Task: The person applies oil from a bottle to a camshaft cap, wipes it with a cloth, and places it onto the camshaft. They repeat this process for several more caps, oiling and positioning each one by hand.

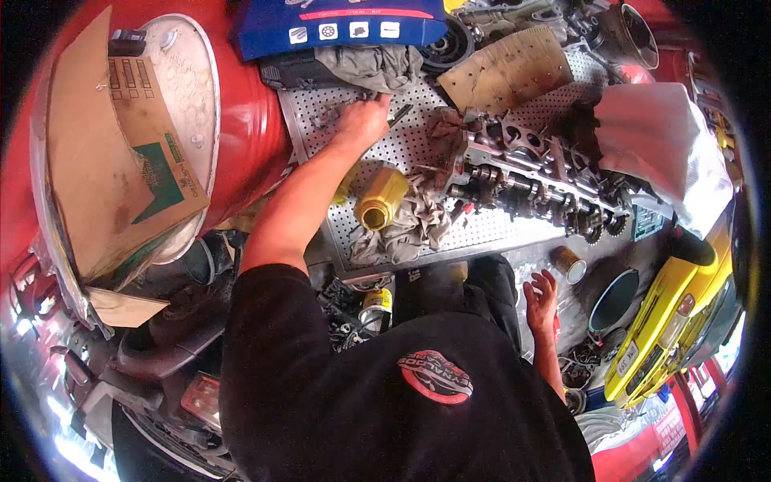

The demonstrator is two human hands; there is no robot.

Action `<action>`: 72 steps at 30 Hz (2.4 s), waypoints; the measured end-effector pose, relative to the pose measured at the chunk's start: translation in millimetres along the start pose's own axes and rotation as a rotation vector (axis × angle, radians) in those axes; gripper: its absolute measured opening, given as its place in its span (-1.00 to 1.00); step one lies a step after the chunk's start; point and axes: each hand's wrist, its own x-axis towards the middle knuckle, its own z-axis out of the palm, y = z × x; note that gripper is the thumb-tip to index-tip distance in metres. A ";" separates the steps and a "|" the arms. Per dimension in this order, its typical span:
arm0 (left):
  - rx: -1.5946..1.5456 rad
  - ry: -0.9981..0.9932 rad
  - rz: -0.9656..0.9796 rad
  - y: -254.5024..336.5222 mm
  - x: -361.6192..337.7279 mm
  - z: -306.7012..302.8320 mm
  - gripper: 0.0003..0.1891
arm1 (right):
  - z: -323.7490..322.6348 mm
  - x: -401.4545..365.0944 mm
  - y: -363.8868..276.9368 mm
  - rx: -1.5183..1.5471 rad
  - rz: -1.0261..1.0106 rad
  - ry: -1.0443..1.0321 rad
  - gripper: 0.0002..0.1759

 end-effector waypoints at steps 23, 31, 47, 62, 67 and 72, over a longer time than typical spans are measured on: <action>0.358 0.362 0.441 301.0 -264.5 -143.3 -0.71 | -71.3 33.7 -202.3 0.500 -0.701 -0.891 -0.61; -0.687 0.953 -0.140 428.7 -291.1 -6.1 -0.59 | -79.4 21.7 -81.3 1.094 -0.400 -0.994 -0.81; -0.840 0.699 0.097 399.4 -281.2 16.5 -0.63 | -103.0 4.2 -94.3 0.175 -0.547 -0.812 -0.52; -0.360 0.570 -0.387 199.4 -187.7 143.1 -0.73 | 7.4 21.1 -97.7 0.651 0.149 -0.694 -0.45; -0.777 1.016 -0.274 192.8 -222.6 120.4 -0.89 | 34.3 40.9 -129.9 0.921 0.226 -0.767 -0.47; -1.899 0.725 -0.223 233.7 -250.0 92.3 -0.88 | 77.6 58.3 -142.4 0.946 0.318 -0.826 -0.47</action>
